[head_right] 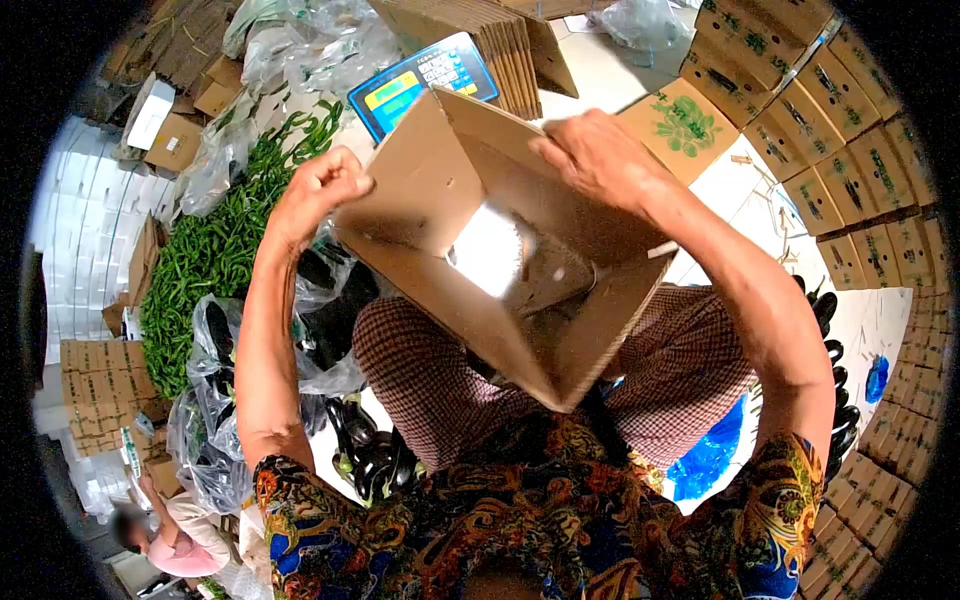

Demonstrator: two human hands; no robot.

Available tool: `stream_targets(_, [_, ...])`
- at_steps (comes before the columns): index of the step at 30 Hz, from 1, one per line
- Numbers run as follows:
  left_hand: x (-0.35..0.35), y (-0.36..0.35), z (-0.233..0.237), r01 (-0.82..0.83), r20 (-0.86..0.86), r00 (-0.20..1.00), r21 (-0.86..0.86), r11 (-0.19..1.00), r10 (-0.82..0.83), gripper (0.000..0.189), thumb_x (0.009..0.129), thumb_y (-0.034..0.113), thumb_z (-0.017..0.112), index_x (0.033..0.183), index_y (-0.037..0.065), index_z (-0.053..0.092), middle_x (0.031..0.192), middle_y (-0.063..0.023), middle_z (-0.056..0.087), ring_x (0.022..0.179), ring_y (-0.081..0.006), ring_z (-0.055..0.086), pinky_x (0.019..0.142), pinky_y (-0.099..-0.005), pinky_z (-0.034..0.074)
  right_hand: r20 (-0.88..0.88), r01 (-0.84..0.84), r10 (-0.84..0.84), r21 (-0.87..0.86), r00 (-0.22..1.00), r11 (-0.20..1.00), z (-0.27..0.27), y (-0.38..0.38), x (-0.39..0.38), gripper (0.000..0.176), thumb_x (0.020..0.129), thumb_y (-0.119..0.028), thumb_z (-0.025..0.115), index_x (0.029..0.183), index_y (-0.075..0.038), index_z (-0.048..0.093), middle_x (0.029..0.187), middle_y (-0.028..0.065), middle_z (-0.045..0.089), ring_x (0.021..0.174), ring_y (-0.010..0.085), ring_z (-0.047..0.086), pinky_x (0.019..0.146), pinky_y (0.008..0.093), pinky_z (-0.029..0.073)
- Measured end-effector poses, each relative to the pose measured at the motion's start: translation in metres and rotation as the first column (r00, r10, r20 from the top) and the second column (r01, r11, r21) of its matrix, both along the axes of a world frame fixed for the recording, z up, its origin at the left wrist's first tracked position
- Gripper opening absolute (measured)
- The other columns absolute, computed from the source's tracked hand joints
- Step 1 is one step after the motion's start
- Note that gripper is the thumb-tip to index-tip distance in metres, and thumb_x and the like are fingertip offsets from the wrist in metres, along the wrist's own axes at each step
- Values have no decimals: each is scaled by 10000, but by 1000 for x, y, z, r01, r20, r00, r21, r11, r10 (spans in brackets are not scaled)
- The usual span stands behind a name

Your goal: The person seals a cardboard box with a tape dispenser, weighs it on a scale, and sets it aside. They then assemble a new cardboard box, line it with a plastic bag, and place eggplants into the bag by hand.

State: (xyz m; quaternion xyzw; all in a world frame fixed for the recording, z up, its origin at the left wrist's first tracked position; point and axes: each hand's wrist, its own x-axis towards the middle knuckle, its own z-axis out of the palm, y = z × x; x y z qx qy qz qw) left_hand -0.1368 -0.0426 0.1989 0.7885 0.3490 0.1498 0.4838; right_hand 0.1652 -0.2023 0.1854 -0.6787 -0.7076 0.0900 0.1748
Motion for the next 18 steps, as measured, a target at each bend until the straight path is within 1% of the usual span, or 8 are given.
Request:
stream_targets(2, [1, -11, -2, 132, -94, 986, -70, 989, -139, 209, 772, 133, 633, 651, 107, 466, 626, 80, 378, 578, -44, 321, 523, -218, 275, 103, -87, 85, 9, 991, 996, -4, 24, -2, 428, 963, -322, 451, 725, 7, 587, 490, 126, 466, 461, 279, 482, 505, 411, 444])
stream_targets(4, [4, -23, -5, 58, -52, 996, -149, 987, -67, 214, 771, 113, 632, 651, 100, 456, 601, 70, 394, 543, -52, 373, 479, -227, 332, 173, -194, 189, 10, 967, 981, -1, 43, -12, 432, 957, -349, 445, 798, 25, 595, 562, 209, 510, 558, 379, 524, 579, 453, 442])
stream_targets(7, [5, -25, -10, 14, -100, 994, -216, 976, -37, 211, 777, 140, 642, 666, 97, 468, 612, 53, 451, 555, -66, 465, 461, -242, 418, 127, -308, 290, 164, 949, 937, -17, 63, -13, 443, 953, -363, 444, 785, 21, 590, 594, 222, 521, 611, 395, 540, 606, 459, 443])
stream_targets(11, [21, -24, -14, 43, -107, 991, -332, 942, -83, 253, 799, 215, 662, 669, 96, 481, 635, 34, 517, 544, -85, 523, 444, -250, 464, 116, -317, 310, 46, 944, 947, -17, 85, -9, 431, 947, -372, 452, 821, 10, 607, 636, 209, 563, 656, 391, 564, 631, 464, 457])
stream_targets(12, [24, -18, -20, 141, -98, 979, -303, 942, -178, 296, 815, 267, 670, 667, 92, 483, 636, 20, 537, 524, -91, 524, 438, -247, 452, 106, -296, 286, 91, 952, 951, -20, 87, -10, 517, 934, -432, 450, 691, 1, 591, 649, 215, 584, 669, 399, 588, 658, 465, 489])
stream_targets(15, [35, -13, -28, 240, -118, 945, -377, 895, -304, 260, 773, 238, 708, 694, 42, 558, 616, -42, 581, 491, -123, 584, 437, -255, 483, 157, -275, 256, 109, 954, 955, -18, 83, -5, 545, 922, -471, 456, 670, -10, 600, 635, 209, 583, 659, 398, 588, 649, 463, 491])
stream_targets(16, [33, -4, -46, 290, -38, 943, -397, 871, -331, 300, 770, 267, 718, 685, 31, 553, 609, -60, 581, 483, -144, 594, 426, -263, 478, 258, -208, 185, 63, 948, 976, -15, 79, -3, 518, 926, -471, 447, 744, -14, 612, 654, 199, 593, 664, 386, 595, 649, 449, 493])
stream_targets(18, [34, -11, -83, 321, -98, 929, -268, 908, -357, 317, 768, 282, 717, 702, 17, 557, 602, -69, 579, 482, -161, 599, 423, -266, 484, 168, -252, 218, 219, 961, 943, -5, 59, 4, 454, 931, -435, 459, 833, -18, 612, 705, 199, 605, 687, 372, 600, 661, 439, 491])
